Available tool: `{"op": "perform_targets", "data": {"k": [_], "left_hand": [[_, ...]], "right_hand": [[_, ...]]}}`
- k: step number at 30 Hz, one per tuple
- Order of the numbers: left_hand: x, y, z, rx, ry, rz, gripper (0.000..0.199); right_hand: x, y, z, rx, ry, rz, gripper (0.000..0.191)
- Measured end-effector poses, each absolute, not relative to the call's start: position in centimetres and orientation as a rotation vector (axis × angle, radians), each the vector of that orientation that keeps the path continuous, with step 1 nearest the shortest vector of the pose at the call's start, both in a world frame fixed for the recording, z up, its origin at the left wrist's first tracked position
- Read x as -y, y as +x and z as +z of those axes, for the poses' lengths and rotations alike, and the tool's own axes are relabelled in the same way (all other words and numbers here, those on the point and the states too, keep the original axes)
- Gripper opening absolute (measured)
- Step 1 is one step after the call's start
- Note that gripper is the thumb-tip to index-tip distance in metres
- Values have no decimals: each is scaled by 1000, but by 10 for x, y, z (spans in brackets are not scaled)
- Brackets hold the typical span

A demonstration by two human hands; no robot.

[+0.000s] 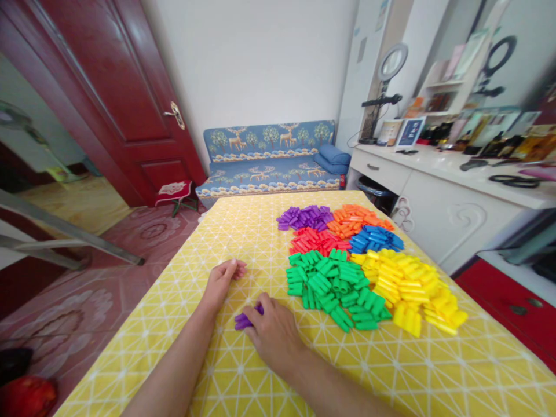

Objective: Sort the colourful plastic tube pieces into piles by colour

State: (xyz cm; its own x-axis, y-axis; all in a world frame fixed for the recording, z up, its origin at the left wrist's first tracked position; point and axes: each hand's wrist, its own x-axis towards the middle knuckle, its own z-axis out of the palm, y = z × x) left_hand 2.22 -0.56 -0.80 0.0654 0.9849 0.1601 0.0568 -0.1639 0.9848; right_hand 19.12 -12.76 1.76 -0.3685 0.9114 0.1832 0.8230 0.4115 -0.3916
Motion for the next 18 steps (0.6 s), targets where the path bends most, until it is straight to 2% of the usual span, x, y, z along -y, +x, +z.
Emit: {"op": "perform_targets", "data": {"k": [11,18], "left_hand": [[7,22,-7,-1129,1403,1261,46],[6,24,-4,-1133,1398,1242,46]], "right_hand": [[120,188,15,2336,-1231,203,13],[52,200,38,2253,-1330,272,16]]}}
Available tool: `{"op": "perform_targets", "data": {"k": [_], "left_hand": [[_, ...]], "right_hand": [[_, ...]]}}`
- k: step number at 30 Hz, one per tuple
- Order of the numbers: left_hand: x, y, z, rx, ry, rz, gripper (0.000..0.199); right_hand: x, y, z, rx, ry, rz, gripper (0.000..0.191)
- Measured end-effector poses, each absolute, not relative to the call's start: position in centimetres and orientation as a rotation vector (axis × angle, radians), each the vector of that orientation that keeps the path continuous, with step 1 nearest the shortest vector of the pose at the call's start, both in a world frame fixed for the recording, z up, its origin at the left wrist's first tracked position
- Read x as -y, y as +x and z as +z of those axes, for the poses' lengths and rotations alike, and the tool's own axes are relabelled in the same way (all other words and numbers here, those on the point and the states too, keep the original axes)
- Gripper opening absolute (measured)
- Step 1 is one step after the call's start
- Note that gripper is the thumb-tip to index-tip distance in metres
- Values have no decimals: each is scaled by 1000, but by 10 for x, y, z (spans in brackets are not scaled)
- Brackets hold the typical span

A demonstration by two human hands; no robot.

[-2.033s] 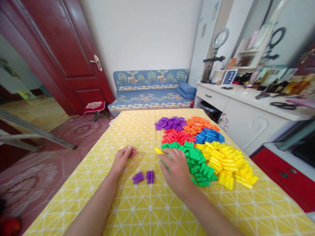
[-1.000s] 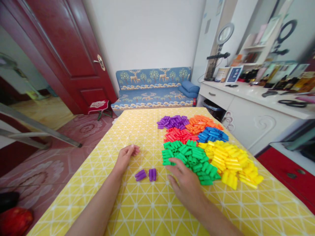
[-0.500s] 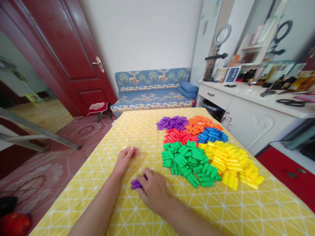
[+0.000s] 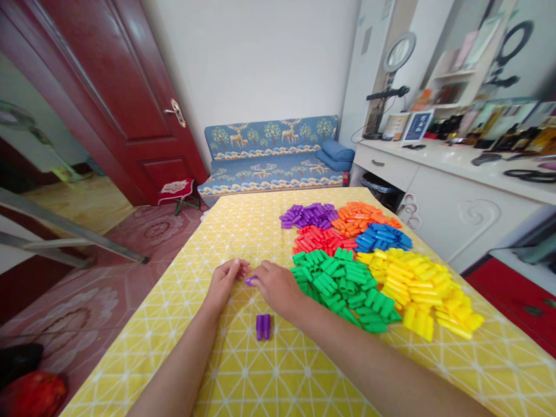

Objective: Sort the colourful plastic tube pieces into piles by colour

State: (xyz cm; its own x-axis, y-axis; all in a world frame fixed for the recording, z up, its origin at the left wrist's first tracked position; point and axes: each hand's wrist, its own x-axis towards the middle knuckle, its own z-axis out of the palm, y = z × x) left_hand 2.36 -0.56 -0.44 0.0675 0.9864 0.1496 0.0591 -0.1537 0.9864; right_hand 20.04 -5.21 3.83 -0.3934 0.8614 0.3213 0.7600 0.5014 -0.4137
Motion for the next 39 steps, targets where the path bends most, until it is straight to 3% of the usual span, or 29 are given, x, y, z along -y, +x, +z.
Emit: {"op": "perform_targets", "data": {"k": [12,18,24,28,36,39], "left_hand": [[2,25,-8,-1136,1393,1228,47],[1,25,-8,-1123,1406,1225,46],[1,25,-8,-1126,1408,1223,45],[1,25,-8,-1129,1403,1224,47],[1,25,-8,-1130,1418,1221,47],[1,24,-8,-1121,1421,1217,46]], "right_hand": [[-85,232,51,1724,-1969,433,17],[-78,220,42,1720,-2019,272,26],[-66,210,29,1945,-1952,298,26],[-73,209,26,1984,-1982,304,38],[-74,196,25,2060,-1937,316,37],[-81,195,23,2111,-1897,365,47]]}}
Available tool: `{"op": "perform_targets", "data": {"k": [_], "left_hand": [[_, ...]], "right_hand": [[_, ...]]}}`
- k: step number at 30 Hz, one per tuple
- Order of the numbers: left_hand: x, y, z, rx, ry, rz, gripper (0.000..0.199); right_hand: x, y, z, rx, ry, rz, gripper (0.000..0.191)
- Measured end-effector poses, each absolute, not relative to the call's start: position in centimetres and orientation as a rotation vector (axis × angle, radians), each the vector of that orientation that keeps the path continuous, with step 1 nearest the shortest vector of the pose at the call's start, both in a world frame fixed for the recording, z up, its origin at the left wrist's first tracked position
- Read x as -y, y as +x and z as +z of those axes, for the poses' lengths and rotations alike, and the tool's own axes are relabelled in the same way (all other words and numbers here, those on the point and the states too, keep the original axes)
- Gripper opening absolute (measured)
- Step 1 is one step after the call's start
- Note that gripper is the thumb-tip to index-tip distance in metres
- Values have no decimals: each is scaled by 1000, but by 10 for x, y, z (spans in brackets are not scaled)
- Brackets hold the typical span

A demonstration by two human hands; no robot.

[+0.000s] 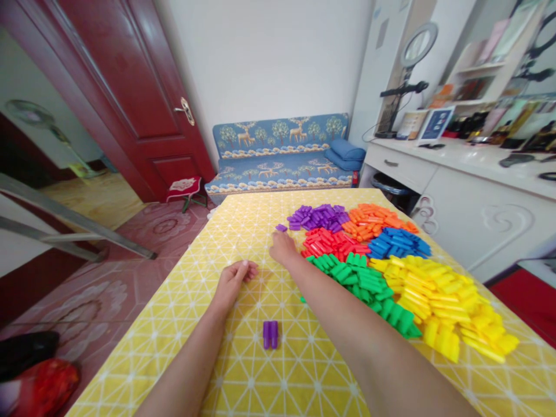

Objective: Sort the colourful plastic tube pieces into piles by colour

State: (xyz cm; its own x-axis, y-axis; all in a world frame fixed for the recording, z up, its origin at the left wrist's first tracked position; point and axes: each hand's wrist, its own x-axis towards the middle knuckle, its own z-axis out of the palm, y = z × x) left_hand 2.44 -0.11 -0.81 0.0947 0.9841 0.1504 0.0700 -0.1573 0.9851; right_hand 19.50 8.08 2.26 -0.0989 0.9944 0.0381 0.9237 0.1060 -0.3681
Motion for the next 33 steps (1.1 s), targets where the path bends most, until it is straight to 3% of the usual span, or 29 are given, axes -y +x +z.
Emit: {"op": "perform_targets", "data": {"k": [4,14,20,27,33], "left_hand": [[0,25,-8,-1122,1420,1215,45],[2,25,-9,-1126,1416,1216,48],[3,24,-7,-1120,1429,1228,48],[4,24,-8,-1122,1415,1236,47],[4,26,-6,-1142,1407,1229,48]], "right_hand": [[-96,199,23,2088,-1957,427,67],[-67,192,24,2280,-1877,557,67],[-30,193,39,2376,-1746,623,52],[73,203,44,2333,-1466,643,36],[132,210,35,2314,-1495,636,37]]}}
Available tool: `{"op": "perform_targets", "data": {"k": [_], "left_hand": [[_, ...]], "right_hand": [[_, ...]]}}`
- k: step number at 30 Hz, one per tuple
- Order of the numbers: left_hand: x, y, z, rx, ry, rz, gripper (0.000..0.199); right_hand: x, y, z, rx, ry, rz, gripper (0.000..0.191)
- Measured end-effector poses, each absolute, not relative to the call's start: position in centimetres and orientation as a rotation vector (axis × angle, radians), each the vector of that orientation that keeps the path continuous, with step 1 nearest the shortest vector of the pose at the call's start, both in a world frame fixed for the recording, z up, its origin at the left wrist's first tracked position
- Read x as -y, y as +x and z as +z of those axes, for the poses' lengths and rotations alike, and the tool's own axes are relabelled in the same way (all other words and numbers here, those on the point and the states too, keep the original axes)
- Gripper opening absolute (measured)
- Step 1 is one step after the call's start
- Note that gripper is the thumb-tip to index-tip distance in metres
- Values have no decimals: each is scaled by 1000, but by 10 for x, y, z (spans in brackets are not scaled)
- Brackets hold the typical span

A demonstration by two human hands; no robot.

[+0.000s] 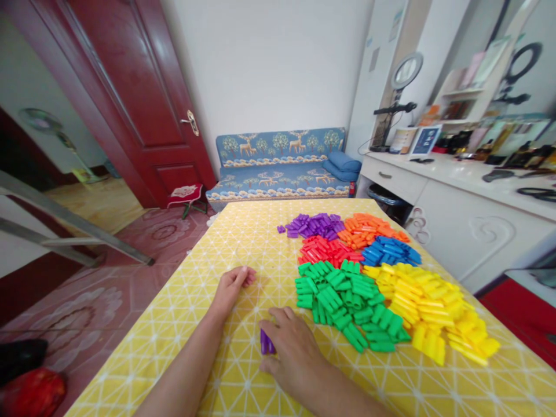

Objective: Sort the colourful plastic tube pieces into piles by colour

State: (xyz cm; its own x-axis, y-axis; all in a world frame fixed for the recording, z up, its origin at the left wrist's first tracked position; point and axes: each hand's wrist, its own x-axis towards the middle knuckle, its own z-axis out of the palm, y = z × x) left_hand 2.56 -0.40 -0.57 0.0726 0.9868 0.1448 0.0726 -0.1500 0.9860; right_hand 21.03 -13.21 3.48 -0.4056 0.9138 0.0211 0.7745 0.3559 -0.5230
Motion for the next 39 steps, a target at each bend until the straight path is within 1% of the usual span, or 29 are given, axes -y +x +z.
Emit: {"op": "perform_targets", "data": {"k": [4,6,8,10,14,16,19,22,25,28,32,35,37,39], "left_hand": [[5,26,-5,-1138,1404,1224,47],[6,26,-5,-1133,1410,1227,46],[6,26,-6,-1125,1415,1231,46],[5,25,-7,-1119,1419,1235,46],[4,24,-9,-1116,1432,1244,45],[3,24,-9,-1117,1435,1244,45],[2,25,-9,-1118,1426,1236,45],[2,25,-9,-1122,1420,1233,46],[2,25,-9,-1127,1423,1234,47],[2,25,-10,-1123,1431,1235,46],[2,25,-10,-1117,1433,1234,44],[2,25,-9,-1120,1425,1232,46],[2,25,-8,-1125,1423,1227,46],[2,25,-8,-1134,1417,1225,47]], "right_hand": [[139,205,29,2264,-1555,664,37],[137,201,30,2297,-1562,641,32],[131,198,35,2371,-1562,579,22],[119,197,41,2442,-1575,534,22],[74,201,52,2404,-1621,579,18],[44,205,55,2334,-1625,548,18],[1,209,56,2284,-1648,471,21],[-25,209,54,2235,-1730,401,26],[-24,203,52,2184,-1795,289,32],[-6,192,50,2311,-1763,216,27],[7,181,44,2407,-1767,218,21],[-11,184,40,2341,-1853,211,28],[-30,189,39,2281,-1930,216,41],[-45,195,39,2219,-2008,225,58]]}}
